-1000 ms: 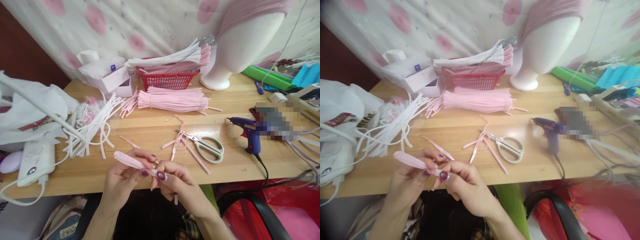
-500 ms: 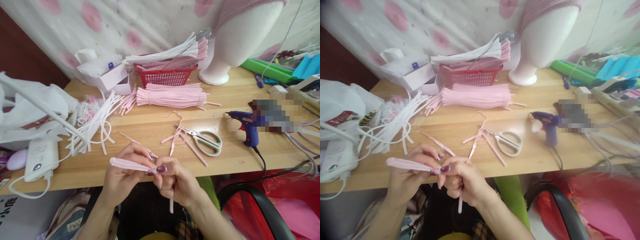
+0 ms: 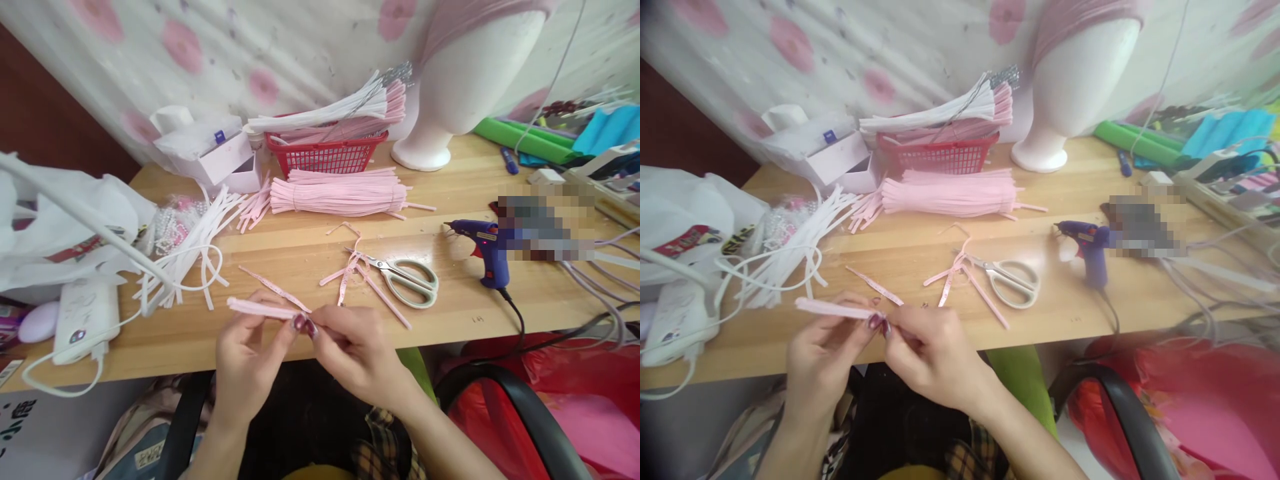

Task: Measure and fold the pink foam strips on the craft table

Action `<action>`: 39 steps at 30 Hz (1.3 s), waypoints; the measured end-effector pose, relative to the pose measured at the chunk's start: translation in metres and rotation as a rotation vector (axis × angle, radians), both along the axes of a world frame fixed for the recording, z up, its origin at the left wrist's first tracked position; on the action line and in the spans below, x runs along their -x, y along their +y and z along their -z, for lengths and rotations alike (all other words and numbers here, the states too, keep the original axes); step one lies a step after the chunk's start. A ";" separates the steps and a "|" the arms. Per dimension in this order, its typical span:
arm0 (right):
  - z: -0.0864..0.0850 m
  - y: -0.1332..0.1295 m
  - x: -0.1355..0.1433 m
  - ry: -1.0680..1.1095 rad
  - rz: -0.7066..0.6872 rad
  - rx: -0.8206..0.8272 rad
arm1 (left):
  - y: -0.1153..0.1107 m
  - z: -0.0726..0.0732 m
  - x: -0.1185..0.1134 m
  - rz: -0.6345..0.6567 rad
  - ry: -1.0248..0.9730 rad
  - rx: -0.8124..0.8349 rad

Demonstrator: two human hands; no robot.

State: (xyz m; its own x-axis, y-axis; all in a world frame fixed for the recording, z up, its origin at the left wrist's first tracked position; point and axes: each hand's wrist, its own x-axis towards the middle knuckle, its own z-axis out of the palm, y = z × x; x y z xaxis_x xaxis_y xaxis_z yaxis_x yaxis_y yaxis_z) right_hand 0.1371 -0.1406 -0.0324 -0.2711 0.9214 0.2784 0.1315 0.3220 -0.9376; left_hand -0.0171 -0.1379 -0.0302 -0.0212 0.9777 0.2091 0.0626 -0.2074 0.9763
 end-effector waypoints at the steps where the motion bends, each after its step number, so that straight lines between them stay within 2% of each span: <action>1: 0.000 0.000 -0.001 0.174 -0.079 0.164 | 0.001 -0.002 0.003 0.078 -0.068 0.025; 4: 0.005 0.001 -0.001 0.723 -0.422 0.703 | 0.009 -0.002 0.011 0.353 -0.222 0.110; 6: 0.009 0.004 0.002 0.964 -0.649 0.965 | 0.016 0.001 0.014 0.501 -0.234 0.138; 8: 0.012 0.006 0.004 1.055 -0.781 1.088 | 0.024 0.004 0.015 0.593 -0.265 0.160; 9: 0.012 0.006 0.005 1.064 -0.796 1.092 | 0.027 0.006 0.016 0.617 -0.298 0.166; 11: 0.011 0.004 0.005 1.033 -0.720 0.998 | 0.031 0.007 0.016 0.635 -0.352 0.161; 13: 0.008 0.000 0.004 0.884 -0.560 0.764 | 0.030 0.006 0.015 0.574 -0.344 0.138; 14: 0.006 -0.001 0.003 0.743 -0.453 0.597 | 0.027 0.006 0.013 0.519 -0.328 0.139; 16: 0.003 -0.004 0.003 0.363 -0.206 0.162 | 0.020 0.005 0.007 0.374 -0.328 0.162; 18: 0.003 -0.004 0.004 -0.014 0.025 -0.286 | 0.009 0.006 -0.004 0.198 -0.417 0.214; 20: 0.004 -0.003 0.006 -0.224 0.156 -0.573 | -0.001 0.009 -0.015 0.010 -0.561 0.284; 21: 0.005 -0.003 0.007 -0.249 0.171 -0.607 | -0.005 0.010 -0.018 -0.061 -0.609 0.305; 22: 0.006 -0.003 0.008 -0.222 0.160 -0.562 | -0.007 0.012 -0.020 -0.099 -0.629 0.310; 23: 0.007 -0.003 0.009 -0.141 0.124 -0.448 | -0.008 0.014 -0.019 -0.093 -0.619 0.300; 25: 0.007 -0.004 0.009 0.162 -0.035 -0.077 | -0.005 0.015 -0.012 0.028 -0.536 0.266; 27: 0.007 -0.004 0.010 0.568 -0.278 0.351 | 0.002 0.013 -0.001 0.199 -0.457 0.247; 29: 0.007 -0.002 0.012 0.921 -0.529 0.694 | 0.010 0.008 0.007 0.330 -0.415 0.215; 31: 0.009 0.000 0.016 1.108 -0.679 0.901 | 0.014 0.002 0.009 0.402 -0.355 0.135; 32: 0.010 0.000 0.017 1.140 -0.697 0.941 | 0.014 0.000 0.008 0.403 -0.307 0.080; 33: 0.011 0.001 0.018 1.144 -0.664 0.927 | 0.013 -0.002 0.006 0.373 -0.264 0.031; 35: 0.013 0.000 0.019 1.024 -0.493 0.754 | 0.007 -0.001 -0.002 0.251 -0.232 -0.007; 37: 0.013 -0.002 0.018 0.692 -0.245 0.429 | 0.000 0.004 -0.010 0.114 -0.280 0.033; 39: 0.013 -0.003 0.016 0.250 -0.025 0.032 | -0.006 0.014 -0.016 -0.045 -0.356 0.095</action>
State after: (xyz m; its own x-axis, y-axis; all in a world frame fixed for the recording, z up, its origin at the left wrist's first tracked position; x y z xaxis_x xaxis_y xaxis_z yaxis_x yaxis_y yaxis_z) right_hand 0.1216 -0.1440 -0.0451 -0.2203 0.9247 0.3106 -0.1132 0.2921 -0.9497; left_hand -0.0009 -0.1442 -0.0442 -0.1193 0.9888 0.0896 -0.2773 -0.1198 0.9533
